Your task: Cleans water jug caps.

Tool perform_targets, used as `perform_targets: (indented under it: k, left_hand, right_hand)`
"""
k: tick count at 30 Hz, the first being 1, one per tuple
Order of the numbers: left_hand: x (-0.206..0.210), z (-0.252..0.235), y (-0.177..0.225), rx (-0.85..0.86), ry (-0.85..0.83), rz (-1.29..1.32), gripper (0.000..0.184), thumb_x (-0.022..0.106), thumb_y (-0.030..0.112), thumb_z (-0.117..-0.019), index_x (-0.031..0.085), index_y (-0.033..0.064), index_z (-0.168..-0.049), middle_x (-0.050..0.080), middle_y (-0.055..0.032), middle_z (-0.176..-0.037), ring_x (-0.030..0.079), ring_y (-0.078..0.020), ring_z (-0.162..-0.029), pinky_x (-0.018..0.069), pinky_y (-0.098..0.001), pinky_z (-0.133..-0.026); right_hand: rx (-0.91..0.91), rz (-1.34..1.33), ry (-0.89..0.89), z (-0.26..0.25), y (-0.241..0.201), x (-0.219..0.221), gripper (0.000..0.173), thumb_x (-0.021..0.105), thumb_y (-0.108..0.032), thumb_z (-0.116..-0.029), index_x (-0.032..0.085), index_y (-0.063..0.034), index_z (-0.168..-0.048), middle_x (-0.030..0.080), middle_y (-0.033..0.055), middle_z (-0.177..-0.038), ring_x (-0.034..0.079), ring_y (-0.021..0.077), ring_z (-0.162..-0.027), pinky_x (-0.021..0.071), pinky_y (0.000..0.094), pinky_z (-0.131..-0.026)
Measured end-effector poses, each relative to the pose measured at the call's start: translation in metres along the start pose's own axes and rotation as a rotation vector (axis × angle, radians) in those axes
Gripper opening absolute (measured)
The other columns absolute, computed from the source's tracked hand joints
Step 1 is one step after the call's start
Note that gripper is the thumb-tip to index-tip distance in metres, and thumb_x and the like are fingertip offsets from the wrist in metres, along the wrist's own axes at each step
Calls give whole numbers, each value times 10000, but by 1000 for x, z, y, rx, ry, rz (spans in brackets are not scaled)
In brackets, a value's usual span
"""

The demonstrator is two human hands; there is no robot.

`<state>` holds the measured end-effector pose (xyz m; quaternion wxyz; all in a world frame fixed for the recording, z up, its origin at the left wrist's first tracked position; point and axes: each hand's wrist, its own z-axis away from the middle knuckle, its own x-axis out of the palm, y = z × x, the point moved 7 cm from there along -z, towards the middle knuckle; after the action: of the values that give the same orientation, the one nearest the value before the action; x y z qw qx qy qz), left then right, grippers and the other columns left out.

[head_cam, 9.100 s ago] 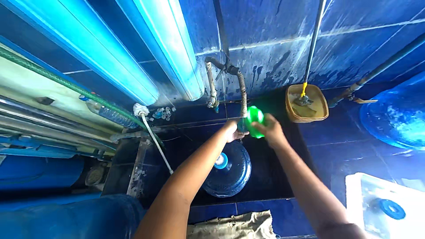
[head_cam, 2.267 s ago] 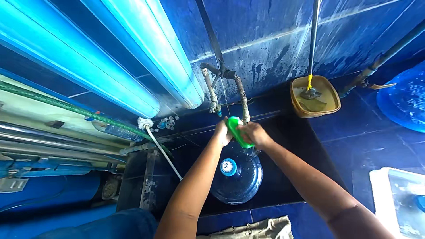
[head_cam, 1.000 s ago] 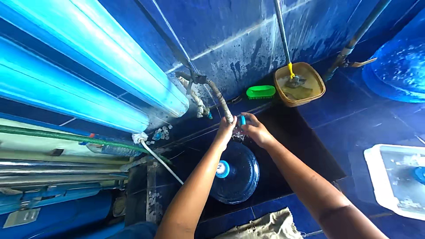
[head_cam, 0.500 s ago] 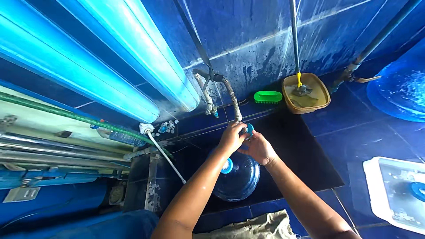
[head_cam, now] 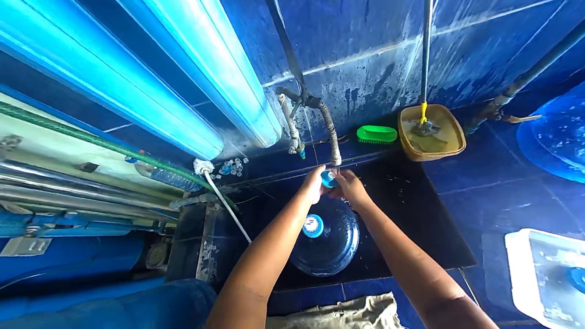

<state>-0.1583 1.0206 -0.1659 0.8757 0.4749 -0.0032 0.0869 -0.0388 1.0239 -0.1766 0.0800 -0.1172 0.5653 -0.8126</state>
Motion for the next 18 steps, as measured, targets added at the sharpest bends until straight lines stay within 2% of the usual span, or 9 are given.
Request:
perform_targets:
  k: [1, 3, 5, 6, 9, 11, 13, 16, 18]
  left_hand:
    - [-7, 0, 0, -24, 44, -23, 506, 309, 404, -1130, 560, 21, -1346, 649, -202, -1190, 668, -288, -982, 573, -434, -829]
    - [-15, 0, 4, -33, 98, -167, 562, 275, 444, -1130, 563, 17, -1356, 644, -237, -1210, 685, -328, -975, 587, -470, -814]
    - [-13, 5, 14, -14, 75, -406, 638, 236, 492, -1123, 561, 4, -1375, 632, -271, -1222, 686, -354, -964, 583, -499, -811]
    - [-11, 10, 19, -9, 54, -499, 672, 229, 516, -1116, 563, -9, -1368, 631, -284, -1202, 678, -359, -946, 571, -503, -806]
    - [-9, 18, 30, -5, 25, -697, 698, 207, 566, -1101, 605, 19, -1271, 613, -192, -933, 578, -255, -697, 503, -398, -649]
    - [-14, 16, 31, -23, 49, -732, 664, 213, 547, -1108, 611, 22, -1195, 551, -134, -819, 502, -213, -608, 451, -357, -585]
    - [-21, 4, 23, -57, 98, -712, 620, 214, 503, -1120, 600, 18, -1115, 530, -114, -779, 493, -202, -585, 449, -348, -568]
    - [-33, -16, 7, -113, 149, -606, 584, 232, 454, -1126, 605, 5, -1157, 573, -146, -844, 537, -229, -641, 478, -379, -600]
    - [-38, -18, -5, -132, 163, -539, 552, 245, 443, -1128, 600, 20, -1116, 541, -110, -789, 504, -199, -594, 455, -344, -561]
  right_hand:
    - [-85, 267, 20, -4, -6, -5, 329, 509, -196, -1083, 532, 31, -1320, 700, 180, -1026, 708, 261, -872, 587, 447, -827]
    - [-199, 663, -67, -8, -19, -1, 387, 592, -204, -1026, 537, -2, -1351, 669, 212, -1192, 679, 351, -1079, 536, 569, -960]
    - [-240, 1014, -223, -8, -31, 15, 473, 604, -278, -1017, 536, -63, -1433, 624, 218, -1336, 628, 404, -1205, 489, 628, -999]
    - [-259, 1134, -281, -8, -35, 22, 487, 589, -315, -1031, 536, -72, -1450, 616, 228, -1359, 616, 424, -1228, 478, 644, -1003]
    - [-421, 1233, -313, -11, -44, 34, 420, 599, -359, -1026, 657, -22, -1270, 696, 243, -1187, 671, 449, -1112, 502, 671, -923]
    - [-458, 1263, -320, -13, -45, 41, 412, 600, -387, -1022, 703, -18, -1175, 719, 228, -1117, 685, 437, -1072, 510, 670, -899]
    - [-390, 1327, -332, -15, -40, 48, 402, 561, -378, -1038, 694, -23, -1171, 713, 219, -1130, 674, 428, -1101, 507, 665, -906]
    - [-308, 1337, -348, -20, -32, 56, 415, 558, -374, -1036, 682, -16, -1207, 702, 234, -1171, 650, 437, -1157, 482, 668, -954]
    - [-279, 1353, -398, -21, -23, 60, 434, 557, -382, -1038, 672, -12, -1234, 689, 242, -1206, 632, 443, -1190, 465, 669, -984]
